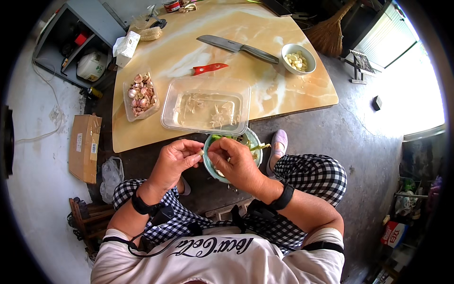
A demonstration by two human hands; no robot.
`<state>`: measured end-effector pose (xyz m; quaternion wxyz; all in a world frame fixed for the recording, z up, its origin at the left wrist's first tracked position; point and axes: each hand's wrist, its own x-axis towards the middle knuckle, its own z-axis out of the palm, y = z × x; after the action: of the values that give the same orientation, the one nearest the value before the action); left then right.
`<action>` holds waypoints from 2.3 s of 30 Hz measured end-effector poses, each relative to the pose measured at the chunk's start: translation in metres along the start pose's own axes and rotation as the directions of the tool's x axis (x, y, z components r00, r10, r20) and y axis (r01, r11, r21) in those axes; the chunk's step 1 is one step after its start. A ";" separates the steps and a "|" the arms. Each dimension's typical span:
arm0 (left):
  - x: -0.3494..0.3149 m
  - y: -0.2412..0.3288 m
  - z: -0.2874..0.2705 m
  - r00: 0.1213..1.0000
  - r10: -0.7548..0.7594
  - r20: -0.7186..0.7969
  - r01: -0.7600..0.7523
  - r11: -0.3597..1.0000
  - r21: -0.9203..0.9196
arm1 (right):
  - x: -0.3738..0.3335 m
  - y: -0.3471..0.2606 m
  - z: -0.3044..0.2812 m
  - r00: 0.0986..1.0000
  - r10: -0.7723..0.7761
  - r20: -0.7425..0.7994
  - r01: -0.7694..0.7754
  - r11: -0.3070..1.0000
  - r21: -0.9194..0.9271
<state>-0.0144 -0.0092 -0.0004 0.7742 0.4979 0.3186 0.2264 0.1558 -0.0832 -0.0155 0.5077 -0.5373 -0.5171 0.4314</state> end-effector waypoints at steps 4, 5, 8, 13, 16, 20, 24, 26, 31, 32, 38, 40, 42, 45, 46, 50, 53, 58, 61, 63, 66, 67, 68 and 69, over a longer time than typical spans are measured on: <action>0.000 0.001 0.005 0.996 0.087 -0.036 -0.081 0.987 0.141 | -0.001 0.002 0.004 1.000 -0.009 0.002 0.009 0.996 0.089; -0.001 0.001 0.006 0.993 0.113 -0.031 -0.105 0.973 0.208 | -0.001 0.003 0.004 1.000 -0.009 0.023 0.007 0.997 0.081; -0.001 -0.001 0.004 0.991 0.132 -0.015 -0.125 0.965 0.232 | -0.001 -0.005 0.003 0.996 0.073 0.049 -0.077 0.993 0.090; 0.001 0.000 0.001 0.997 0.072 0.008 -0.073 0.995 0.074 | -0.001 -0.001 0.005 0.997 0.077 0.012 -0.077 0.988 0.136; 0.001 0.000 0.000 1.000 0.026 0.007 -0.026 0.999 0.020 | -0.001 -0.001 0.005 0.997 0.078 0.009 -0.079 0.985 0.151; 0.002 -0.003 -0.002 1.000 0.025 0.008 -0.025 1.000 -0.016 | -0.001 0.007 0.005 0.998 -0.053 -0.018 0.053 0.998 0.024; 0.000 -0.002 0.001 1.000 0.015 0.012 -0.014 0.999 -0.035 | -0.001 0.004 0.006 0.998 -0.054 -0.032 0.054 0.998 0.012; 0.000 -0.003 0.001 1.000 0.012 0.014 -0.012 0.998 -0.058 | -0.002 0.003 0.006 0.999 -0.047 -0.023 0.045 0.997 -0.058; 0.000 -0.004 -0.001 0.999 0.022 0.027 -0.020 0.998 -0.060 | -0.002 0.001 0.006 1.000 0.019 -0.011 -0.018 1.000 0.013; 0.000 -0.003 -0.001 0.999 0.026 0.029 -0.024 0.998 -0.063 | -0.002 0.001 0.006 0.998 0.054 -0.009 -0.054 0.996 0.067; 0.000 -0.001 0.002 0.997 0.073 -0.009 -0.073 0.996 -0.048 | -0.001 -0.004 0.003 0.984 0.168 0.059 -0.177 0.956 0.234; 0.000 -0.002 0.002 0.995 0.097 -0.012 -0.098 0.995 -0.031 | -0.001 -0.003 0.002 0.974 0.198 0.106 -0.218 0.948 0.233; 0.000 -0.002 0.003 0.992 0.122 -0.014 -0.122 0.992 -0.013 | -0.001 -0.003 0.001 0.962 0.228 0.153 -0.259 0.938 0.231; 0.000 -0.002 0.004 0.989 0.144 -0.020 -0.143 0.989 0.034 | -0.001 -0.002 0.002 0.964 0.220 0.152 -0.253 0.933 0.257; 0.000 -0.003 0.005 0.988 0.153 -0.025 -0.152 0.987 0.045 | 0.000 -0.002 0.002 0.962 0.227 0.154 -0.260 0.931 0.256; 0.001 -0.004 0.004 0.980 0.200 -0.016 -0.197 0.975 0.102 | -0.001 0.001 0.001 0.965 0.209 0.160 -0.246 0.932 0.266; 0.000 -0.005 0.005 0.985 0.171 -0.027 -0.168 0.983 0.072 | 0.000 0.001 0.000 0.963 0.204 0.178 -0.253 0.912 0.322; 0.000 -0.005 0.004 0.978 0.204 -0.042 -0.198 0.974 0.110 | 0.000 -0.004 0.000 0.961 0.208 0.183 -0.258 0.912 0.318; 0.000 -0.006 0.003 0.970 0.239 -0.038 -0.232 0.963 0.140 | 0.001 -0.006 0.000 0.960 0.214 0.181 -0.265 0.905 0.332; 0.000 -0.007 0.003 0.966 0.258 -0.029 -0.251 0.957 0.148 | 0.001 -0.007 0.001 0.958 0.219 0.183 -0.271 0.902 0.336; 0.000 -0.008 0.004 0.963 0.265 -0.036 -0.257 0.954 0.152 | 0.001 -0.007 0.001 0.955 0.238 0.175 -0.287 0.886 0.365; 0.000 -0.007 0.005 0.964 0.265 -0.040 -0.256 0.955 0.147 | 0.001 -0.007 0.001 0.955 0.239 0.179 -0.290 0.881 0.374; 0.000 -0.006 0.006 0.964 0.264 -0.044 -0.255 0.956 0.141 | 0.001 -0.007 0.000 0.954 0.240 0.182 -0.293 0.876 0.383; 0.000 -0.007 0.006 0.964 0.263 -0.044 -0.255 0.957 0.141 | 0.001 -0.007 0.001 0.954 0.240 0.182 -0.293 0.876 0.384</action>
<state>-0.0093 -0.0155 -0.0045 0.6923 0.5791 0.2889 0.3193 0.1546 -0.0826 -0.0089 0.5093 -0.4573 -0.3687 0.6289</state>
